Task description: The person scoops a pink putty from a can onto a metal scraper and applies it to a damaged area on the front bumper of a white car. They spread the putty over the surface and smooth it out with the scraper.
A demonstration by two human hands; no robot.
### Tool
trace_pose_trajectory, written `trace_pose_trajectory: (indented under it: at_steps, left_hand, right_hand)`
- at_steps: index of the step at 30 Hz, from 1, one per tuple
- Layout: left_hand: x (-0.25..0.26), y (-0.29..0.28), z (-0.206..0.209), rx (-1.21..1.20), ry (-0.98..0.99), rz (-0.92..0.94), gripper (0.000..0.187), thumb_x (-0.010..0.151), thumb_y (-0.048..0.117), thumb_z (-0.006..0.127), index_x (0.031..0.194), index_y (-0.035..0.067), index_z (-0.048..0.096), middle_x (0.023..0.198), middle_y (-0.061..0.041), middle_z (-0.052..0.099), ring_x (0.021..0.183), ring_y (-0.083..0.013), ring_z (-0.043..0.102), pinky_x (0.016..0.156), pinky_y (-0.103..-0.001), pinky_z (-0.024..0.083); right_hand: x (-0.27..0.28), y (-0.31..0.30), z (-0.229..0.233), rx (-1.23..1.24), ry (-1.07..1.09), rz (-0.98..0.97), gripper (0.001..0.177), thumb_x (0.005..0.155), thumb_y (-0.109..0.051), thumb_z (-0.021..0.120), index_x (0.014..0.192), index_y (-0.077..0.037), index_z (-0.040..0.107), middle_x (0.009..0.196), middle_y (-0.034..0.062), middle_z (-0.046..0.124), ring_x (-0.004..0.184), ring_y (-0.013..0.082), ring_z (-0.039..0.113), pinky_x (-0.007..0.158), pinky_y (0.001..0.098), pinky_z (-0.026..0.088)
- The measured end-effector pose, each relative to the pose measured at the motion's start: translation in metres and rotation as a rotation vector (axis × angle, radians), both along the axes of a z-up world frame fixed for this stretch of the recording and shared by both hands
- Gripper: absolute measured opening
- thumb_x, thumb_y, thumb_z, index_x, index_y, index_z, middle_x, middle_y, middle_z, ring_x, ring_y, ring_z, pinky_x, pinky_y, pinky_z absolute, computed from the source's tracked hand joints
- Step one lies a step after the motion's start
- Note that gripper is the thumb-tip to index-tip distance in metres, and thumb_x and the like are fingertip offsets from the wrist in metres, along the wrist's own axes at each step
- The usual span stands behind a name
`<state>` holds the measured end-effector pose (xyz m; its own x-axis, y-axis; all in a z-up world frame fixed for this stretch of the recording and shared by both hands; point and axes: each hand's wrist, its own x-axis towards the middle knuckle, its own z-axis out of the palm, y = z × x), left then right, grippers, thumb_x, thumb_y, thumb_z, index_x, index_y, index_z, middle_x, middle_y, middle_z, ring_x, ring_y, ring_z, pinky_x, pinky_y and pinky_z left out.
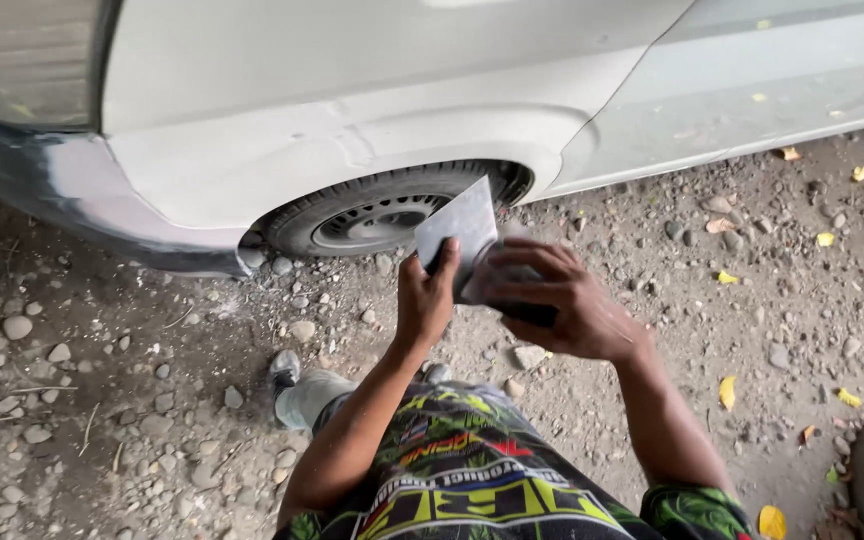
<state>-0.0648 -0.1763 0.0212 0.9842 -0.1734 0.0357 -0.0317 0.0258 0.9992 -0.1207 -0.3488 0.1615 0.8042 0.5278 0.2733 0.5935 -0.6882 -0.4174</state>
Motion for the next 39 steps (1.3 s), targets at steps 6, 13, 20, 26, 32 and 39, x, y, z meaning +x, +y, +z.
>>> trace_pose_trajectory:
  at_steps: [6,13,20,26,32,39]
  left_hand:
    - [-0.023,-0.047,0.028,-0.669,0.561,-0.047,0.034,0.090,0.037,0.071,0.094,0.003,0.066,0.086,-0.009,0.073,0.069,-0.0189,0.072,0.065,-0.037,0.061]
    - [-0.025,-0.057,-0.005,-0.696,0.389,-0.076,0.031,0.097,0.035,0.073,0.095,0.005,0.063,0.091,-0.004,0.071,0.082,-0.0134,0.073,0.074,-0.036,0.068]
    - [-0.022,-0.073,0.023,0.100,-0.257,-0.116,0.051,0.108,0.047,0.044,0.078,0.010,0.063,0.050,0.003,0.053,0.035,-0.0069,0.046,0.030,-0.028,0.036]
    - [-0.006,-0.065,0.005,0.183,-0.383,0.001,0.052,0.113,0.041,0.043,0.075,0.008,0.058,0.049,0.000,0.050,0.036,-0.0087,0.045,0.034,-0.027,0.034]
    - [0.004,-0.052,0.006,-0.036,-0.024,0.070,0.044,0.107,0.043,0.053,0.095,0.002,0.065,0.067,-0.004,0.060,0.051,-0.0129,0.056,0.044,-0.034,0.050]
    - [0.012,-0.016,0.042,-0.706,0.575,-0.144,0.043,0.085,0.042,0.078,0.109,0.008,0.067,0.100,-0.003,0.072,0.090,-0.0189,0.071,0.077,-0.040,0.061]
  right_hand:
    - [-0.024,-0.075,-0.068,0.559,0.137,0.008,0.053,0.079,-0.029,0.087,0.128,-0.021,0.070,0.152,0.0045,0.054,0.151,0.0295,0.040,0.129,0.0519,0.033]
    - [-0.033,-0.116,-0.017,-0.031,0.038,-0.153,0.047,0.083,-0.030,0.084,0.129,-0.028,0.073,0.148,0.0039,0.060,0.149,0.0312,0.045,0.122,0.0494,0.043]
    - [-0.032,-0.070,-0.007,-0.055,-0.129,-0.123,0.044,0.081,-0.021,0.082,0.123,-0.023,0.071,0.138,0.0018,0.063,0.140,0.0345,0.051,0.121,0.0506,0.042]
    - [-0.024,-0.078,-0.019,-0.037,-0.020,-0.042,0.047,0.081,-0.019,0.083,0.127,-0.019,0.073,0.136,-0.0002,0.068,0.138,0.0293,0.055,0.122,0.0488,0.043]
    - [-0.017,-0.074,-0.055,0.434,0.058,-0.080,0.048,0.083,-0.026,0.084,0.129,-0.022,0.070,0.148,0.0073,0.058,0.151,0.0332,0.043,0.124,0.0525,0.040]
    - [0.004,-0.103,-0.081,0.862,0.421,-0.311,0.043,0.102,-0.030,0.067,0.138,-0.008,0.062,0.145,0.0093,0.059,0.136,0.0279,0.055,0.115,0.0467,0.048]
